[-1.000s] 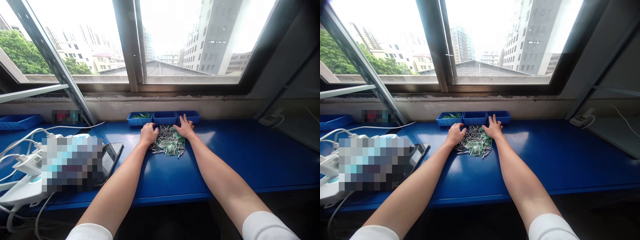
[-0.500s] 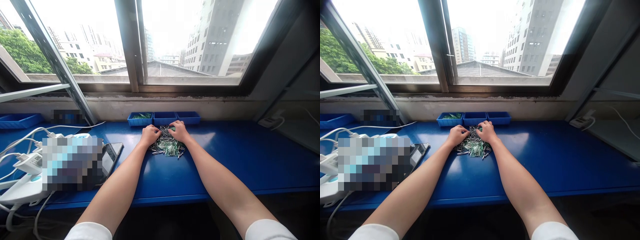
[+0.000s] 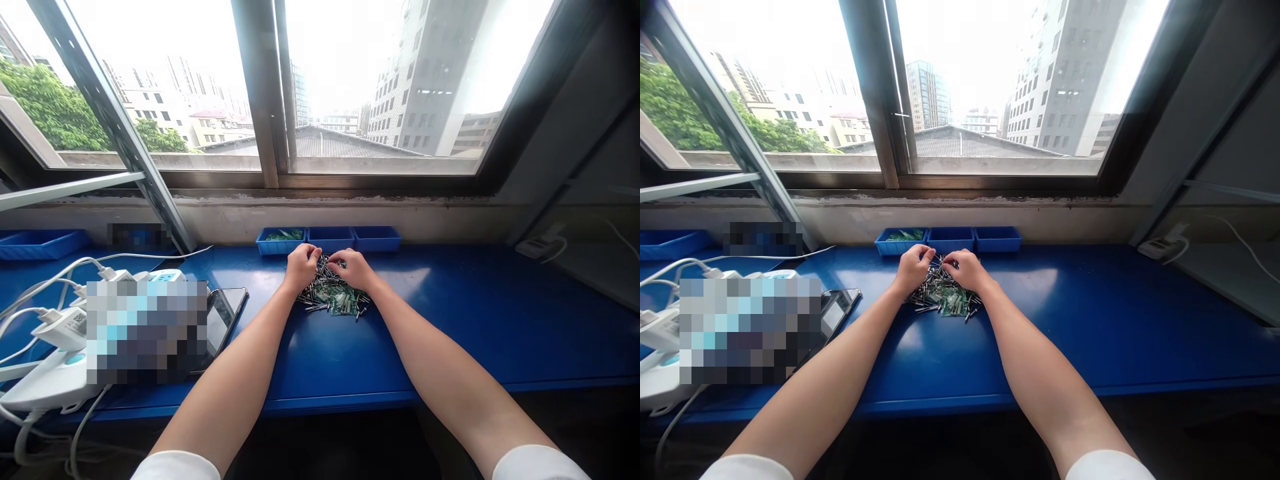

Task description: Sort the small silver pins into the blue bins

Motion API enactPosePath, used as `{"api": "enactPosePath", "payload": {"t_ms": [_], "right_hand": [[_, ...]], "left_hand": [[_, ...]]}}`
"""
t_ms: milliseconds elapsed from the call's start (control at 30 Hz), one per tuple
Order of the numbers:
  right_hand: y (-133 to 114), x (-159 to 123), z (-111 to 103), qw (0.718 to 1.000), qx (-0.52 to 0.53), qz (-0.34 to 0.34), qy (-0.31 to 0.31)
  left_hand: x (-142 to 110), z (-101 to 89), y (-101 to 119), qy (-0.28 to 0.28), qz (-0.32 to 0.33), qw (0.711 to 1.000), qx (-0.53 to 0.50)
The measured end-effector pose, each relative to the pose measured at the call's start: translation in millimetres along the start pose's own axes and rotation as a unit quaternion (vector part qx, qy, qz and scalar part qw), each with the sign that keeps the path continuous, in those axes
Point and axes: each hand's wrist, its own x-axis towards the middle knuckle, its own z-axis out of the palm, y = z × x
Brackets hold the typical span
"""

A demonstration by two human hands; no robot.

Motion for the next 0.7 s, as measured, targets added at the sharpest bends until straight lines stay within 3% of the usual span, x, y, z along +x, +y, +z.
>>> {"api": "enactPosePath", "payload": {"t_ms": [200, 333, 533, 700], "right_hand": [[-3.8, 0.8, 3.4, 0.999, 0.022, 0.022, 0.039], [-2.2, 1.2, 2.9, 0.992, 0.080, 0.080, 0.049], [-4.4, 2.2, -4.5, 0.951, 0.280, 0.121, 0.049], [-0.7, 2.9, -9.6, 0.938, 0.304, 0.152, 0.074]], "left_hand": [[-0.5, -1.4, -0.7, -0.017, -0.021, 0.998, -0.049], [-2.0, -1.4, -2.8, -0.054, -0.011, 0.998, 0.006], [-3.4, -0.7, -0.9, -0.053, 0.037, 0.995, 0.070], [-2.3, -0.6, -3.9, -0.038, 0.042, 0.996, 0.064]]}}
